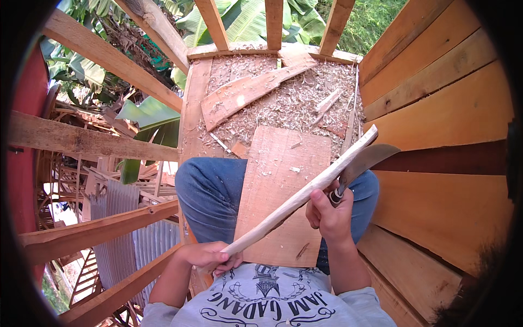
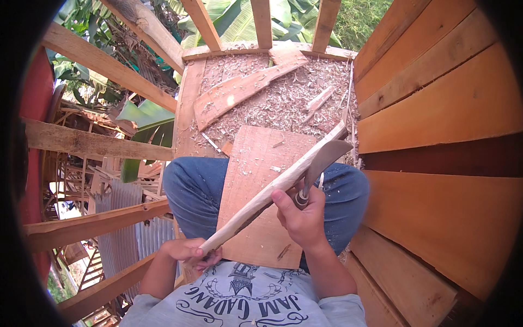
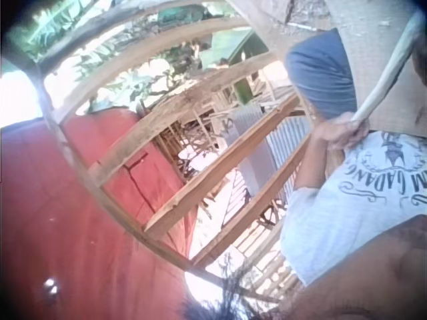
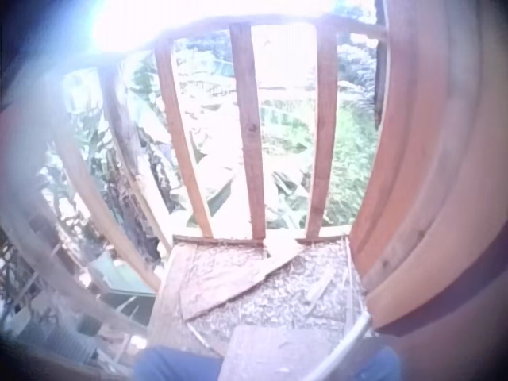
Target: The person sits cross-legged on a wooden platform and uses a curved knife to shave and shape a long, thin piece of wood. They repeatedly scrape the surface of the wood, creating shavings, and rotate the piece to work on different sides.
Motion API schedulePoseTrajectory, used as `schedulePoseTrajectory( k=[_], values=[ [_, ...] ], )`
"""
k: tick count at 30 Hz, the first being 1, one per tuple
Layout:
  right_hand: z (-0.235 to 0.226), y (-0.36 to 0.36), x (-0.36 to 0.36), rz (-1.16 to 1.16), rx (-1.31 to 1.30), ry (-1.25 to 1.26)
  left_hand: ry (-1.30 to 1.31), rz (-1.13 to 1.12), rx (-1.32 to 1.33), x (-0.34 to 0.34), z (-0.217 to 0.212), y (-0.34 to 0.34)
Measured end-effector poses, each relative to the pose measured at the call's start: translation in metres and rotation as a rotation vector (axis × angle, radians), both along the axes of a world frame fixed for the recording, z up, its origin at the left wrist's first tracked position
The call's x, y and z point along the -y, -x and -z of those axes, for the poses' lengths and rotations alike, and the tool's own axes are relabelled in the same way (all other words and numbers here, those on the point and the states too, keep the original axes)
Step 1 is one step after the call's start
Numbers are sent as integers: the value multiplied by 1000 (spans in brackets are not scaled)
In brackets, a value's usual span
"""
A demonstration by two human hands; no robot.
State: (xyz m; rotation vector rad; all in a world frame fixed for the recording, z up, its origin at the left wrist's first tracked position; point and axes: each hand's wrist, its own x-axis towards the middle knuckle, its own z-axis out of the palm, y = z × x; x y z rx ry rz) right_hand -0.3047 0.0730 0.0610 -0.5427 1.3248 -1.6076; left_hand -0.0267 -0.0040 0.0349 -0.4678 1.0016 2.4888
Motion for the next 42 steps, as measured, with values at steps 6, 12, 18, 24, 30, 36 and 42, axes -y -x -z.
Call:
schedulePoseTrajectory(
  k=[6,12,18,24,30,36,42],
  values=[
    [-1,12,-15,104,100,48,267,87,-90,-2,-12,28],
    [4,30,-29,126,62,26,236,13,180,-9,-32,54],
    [26,43,-55,0,-219,-9,130,-139,159,-16,-44,73],
    [17,30,-55,-92,-839,-84,-24,-311,145,-15,-51,80],
    [13,18,-43,-128,-1136,-151,79,-327,128,-18,-57,87],
    [17,33,-30,17,-1329,-114,547,-305,92,-21,-74,98],
    [19,44,-21,91,-1387,-69,553,-306,142,-24,-80,99]
  ],
)
